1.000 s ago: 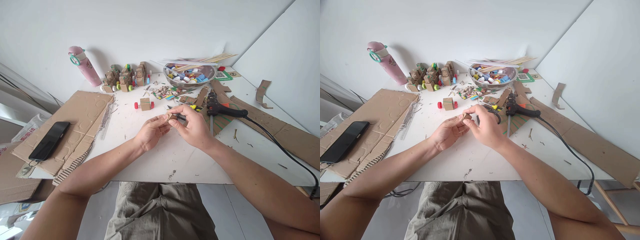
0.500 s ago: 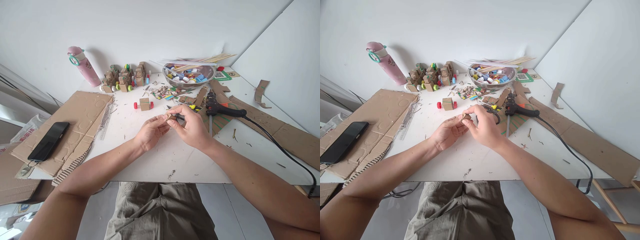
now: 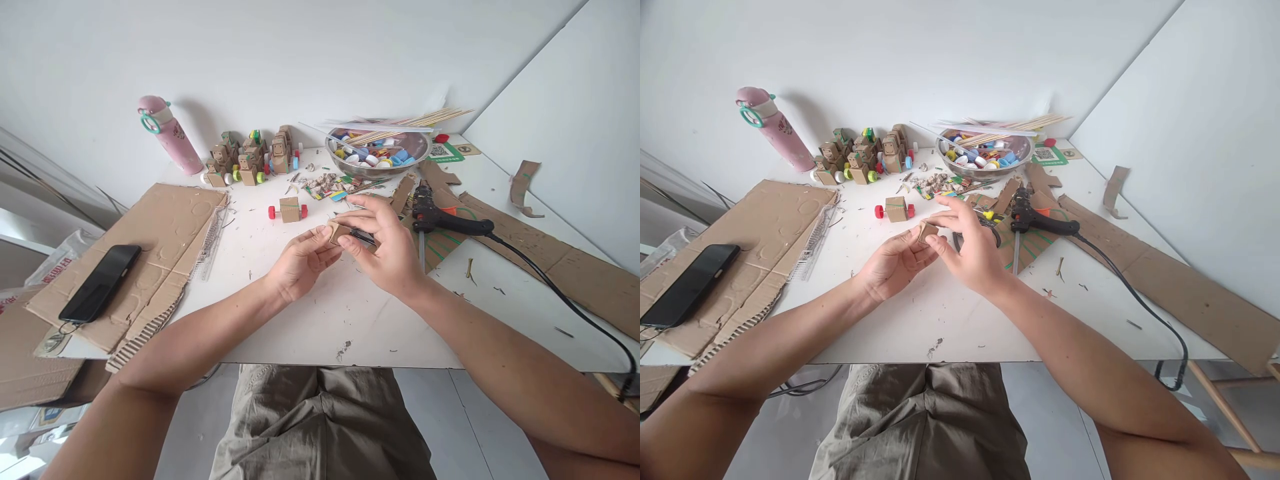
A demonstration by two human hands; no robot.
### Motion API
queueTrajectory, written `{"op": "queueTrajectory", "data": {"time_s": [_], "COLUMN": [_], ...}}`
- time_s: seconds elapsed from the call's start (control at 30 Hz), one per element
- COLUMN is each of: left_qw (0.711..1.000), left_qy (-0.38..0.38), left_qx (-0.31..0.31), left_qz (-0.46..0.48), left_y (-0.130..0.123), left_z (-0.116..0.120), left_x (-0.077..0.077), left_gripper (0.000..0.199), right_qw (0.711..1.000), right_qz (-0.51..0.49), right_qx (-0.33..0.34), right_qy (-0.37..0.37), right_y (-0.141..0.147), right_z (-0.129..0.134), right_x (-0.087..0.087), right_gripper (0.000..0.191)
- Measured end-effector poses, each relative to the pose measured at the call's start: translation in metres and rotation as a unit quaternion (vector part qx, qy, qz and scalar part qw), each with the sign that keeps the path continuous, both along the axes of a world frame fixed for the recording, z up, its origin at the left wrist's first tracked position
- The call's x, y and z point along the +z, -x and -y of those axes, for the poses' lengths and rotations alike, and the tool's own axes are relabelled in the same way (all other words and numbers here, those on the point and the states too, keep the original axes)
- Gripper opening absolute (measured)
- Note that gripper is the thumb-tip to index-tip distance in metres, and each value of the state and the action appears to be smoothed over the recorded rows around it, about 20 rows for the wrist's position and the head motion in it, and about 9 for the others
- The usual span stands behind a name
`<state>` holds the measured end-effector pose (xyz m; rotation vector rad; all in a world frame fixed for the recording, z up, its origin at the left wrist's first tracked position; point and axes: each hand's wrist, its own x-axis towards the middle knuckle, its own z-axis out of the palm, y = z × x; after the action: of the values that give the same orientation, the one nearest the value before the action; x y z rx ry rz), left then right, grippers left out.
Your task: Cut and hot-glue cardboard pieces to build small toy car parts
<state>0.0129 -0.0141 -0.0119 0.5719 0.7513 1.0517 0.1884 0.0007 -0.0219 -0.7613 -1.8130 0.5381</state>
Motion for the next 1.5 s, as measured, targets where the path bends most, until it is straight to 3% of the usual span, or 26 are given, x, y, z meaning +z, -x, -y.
{"op": "queueTrajectory", "data": {"time_s": [0.3,0.87,1.23,1.5], "left_qw": [1.000,1.000,0.997,0.998], "left_qy": [0.000,0.022,-0.003,0.002], "left_qx": [-0.001,-0.003,-0.063,-0.060], "left_qz": [0.013,0.013,0.035,0.035], "left_y": [-0.001,-0.004,-0.006,-0.006], "left_z": [0.001,0.002,0.005,0.005], "left_x": [0.005,0.002,0.011,0.010], "left_gripper": [0.027,0.013,0.012,0.014], "right_qw": [0.991,0.999,0.996,0.996], "right_qz": [-0.064,-0.017,-0.041,-0.026], "right_qx": [0.026,0.007,0.018,0.030], "right_qy": [0.117,0.046,0.073,0.074], "right_y": [-0.003,0.001,0.006,0.006], "right_z": [-0.006,-0.005,0.005,0.008], "right_x": [0.003,-0.007,0.001,0.005], "right_gripper": [0.054,0.050,0.049,0.047]}}
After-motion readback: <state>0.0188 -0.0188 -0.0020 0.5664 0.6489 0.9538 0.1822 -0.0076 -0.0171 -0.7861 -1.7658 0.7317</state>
